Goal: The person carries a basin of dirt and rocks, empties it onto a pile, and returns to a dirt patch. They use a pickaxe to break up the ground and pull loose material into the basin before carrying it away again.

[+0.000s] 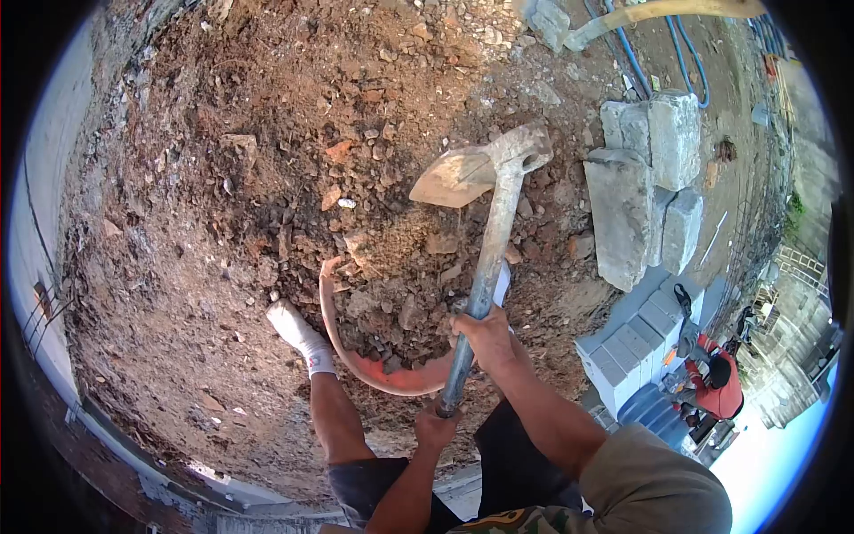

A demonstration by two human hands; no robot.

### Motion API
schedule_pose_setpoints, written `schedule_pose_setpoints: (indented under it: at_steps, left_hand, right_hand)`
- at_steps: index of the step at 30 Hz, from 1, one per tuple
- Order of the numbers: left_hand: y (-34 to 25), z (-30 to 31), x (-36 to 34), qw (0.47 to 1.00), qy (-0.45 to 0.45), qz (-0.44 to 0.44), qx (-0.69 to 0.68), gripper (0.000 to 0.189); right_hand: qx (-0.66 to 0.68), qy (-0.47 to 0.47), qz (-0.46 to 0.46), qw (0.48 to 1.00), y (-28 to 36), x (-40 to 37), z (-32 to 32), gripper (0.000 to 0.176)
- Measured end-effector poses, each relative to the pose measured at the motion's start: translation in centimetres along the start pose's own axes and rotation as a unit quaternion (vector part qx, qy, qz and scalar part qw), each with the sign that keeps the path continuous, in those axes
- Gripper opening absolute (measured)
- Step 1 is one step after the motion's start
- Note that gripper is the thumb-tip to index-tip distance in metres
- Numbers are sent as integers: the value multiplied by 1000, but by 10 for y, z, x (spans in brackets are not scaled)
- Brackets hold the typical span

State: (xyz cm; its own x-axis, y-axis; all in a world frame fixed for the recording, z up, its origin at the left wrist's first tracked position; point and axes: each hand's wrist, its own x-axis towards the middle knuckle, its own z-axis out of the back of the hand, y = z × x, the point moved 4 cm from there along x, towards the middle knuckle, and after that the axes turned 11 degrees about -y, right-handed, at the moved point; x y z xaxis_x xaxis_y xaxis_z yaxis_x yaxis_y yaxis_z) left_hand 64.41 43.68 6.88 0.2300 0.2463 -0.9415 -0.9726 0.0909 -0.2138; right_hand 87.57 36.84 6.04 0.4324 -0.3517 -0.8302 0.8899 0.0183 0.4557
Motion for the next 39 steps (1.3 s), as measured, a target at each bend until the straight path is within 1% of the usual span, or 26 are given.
schedule_pose_setpoints:
  at_steps: [3,4,6,7,8,9,10,12,13,14,15,16,17,18,19,20,21,23,25,28,30,31,34,35,38,39]
  left_hand:
    - [-92,-16,47,996,38,-76,-12,45]
    - [-170,6,47,988,9,-148,34,41]
    - [-257,11,83,971,63,-219,-74,50]
    - [-297,22,102,962,60,-256,-78,56]
    - [-334,41,115,936,33,-315,-151,58]
    - [-355,51,141,949,20,-300,-96,55]
    - [-359,63,162,959,5,-280,-43,53]
    - [-310,83,176,981,-1,-193,-11,48]
    - [-283,92,175,988,-8,-151,7,46]
    - [-251,97,173,990,-9,-135,-30,43]
    - [-216,103,166,991,-8,-119,-61,40]
    - [-188,101,151,996,-6,-67,-64,39]
    - [-171,94,137,997,-3,-15,-73,38]
    - [-173,94,123,994,0,-6,-112,37]
    - [-177,95,108,988,1,3,-155,36]
    - [-178,97,98,980,-1,12,-197,35]
    - [-173,94,95,980,14,13,-199,36]
    - [-172,91,81,989,-17,-33,-144,38]
    - [-153,71,71,980,-42,-97,-169,45]
    - [-125,66,36,997,-8,-34,-70,52]
    - [-101,73,15,999,-2,-10,31,54]
    - [-87,81,4,996,2,4,85,55]
    - [-64,107,-17,983,-33,-36,178,53]
    - [-57,115,-19,978,6,-4,207,48]
    - [-53,136,-27,958,6,-25,287,42]
    - [-42,138,-28,953,19,-16,302,41]
  right_hand:
    - [14,-10,109,994,120,23,-1,20]
    - [25,-34,151,988,166,35,-5,21]
    - [63,-28,223,972,249,65,-20,21]
    - [60,-40,260,963,284,88,-29,21]
    - [58,-30,281,958,310,114,-43,18]
    - [69,-55,291,953,324,136,-58,16]
    - [76,-77,300,948,326,150,-78,16]
    - [61,-57,222,971,278,180,-119,15]
    - [43,-14,148,988,227,199,-142,14]
    - [8,-41,88,995,193,179,-155,12]
    - [1,-34,78,996,163,170,-167,11]
    - [-12,-30,68,997,140,163,-172,11]
    - [-74,-9,90,993,133,151,-176,14]
    - [-136,12,112,984,128,144,-180,20]
    - [-169,5,145,975,123,149,-185,21]
    - [-160,17,125,979,123,143,-187,20]
    - [-150,26,99,983,124,135,-182,19]
    - [-115,34,56,991,118,133,-169,16]
    - [-122,21,28,992,107,127,-148,15]
    - [-93,28,-53,994,64,102,-107,21]
    - [-78,42,-119,989,17,86,-85,20]
    - [-40,44,-139,988,-5,74,-74,19]
    - [56,40,-186,980,-49,50,-51,16]
    - [80,29,-199,976,-61,41,-45,16]
    - [122,23,-216,968,-76,22,-41,16]
    - [126,20,-218,968,-81,13,-41,15]
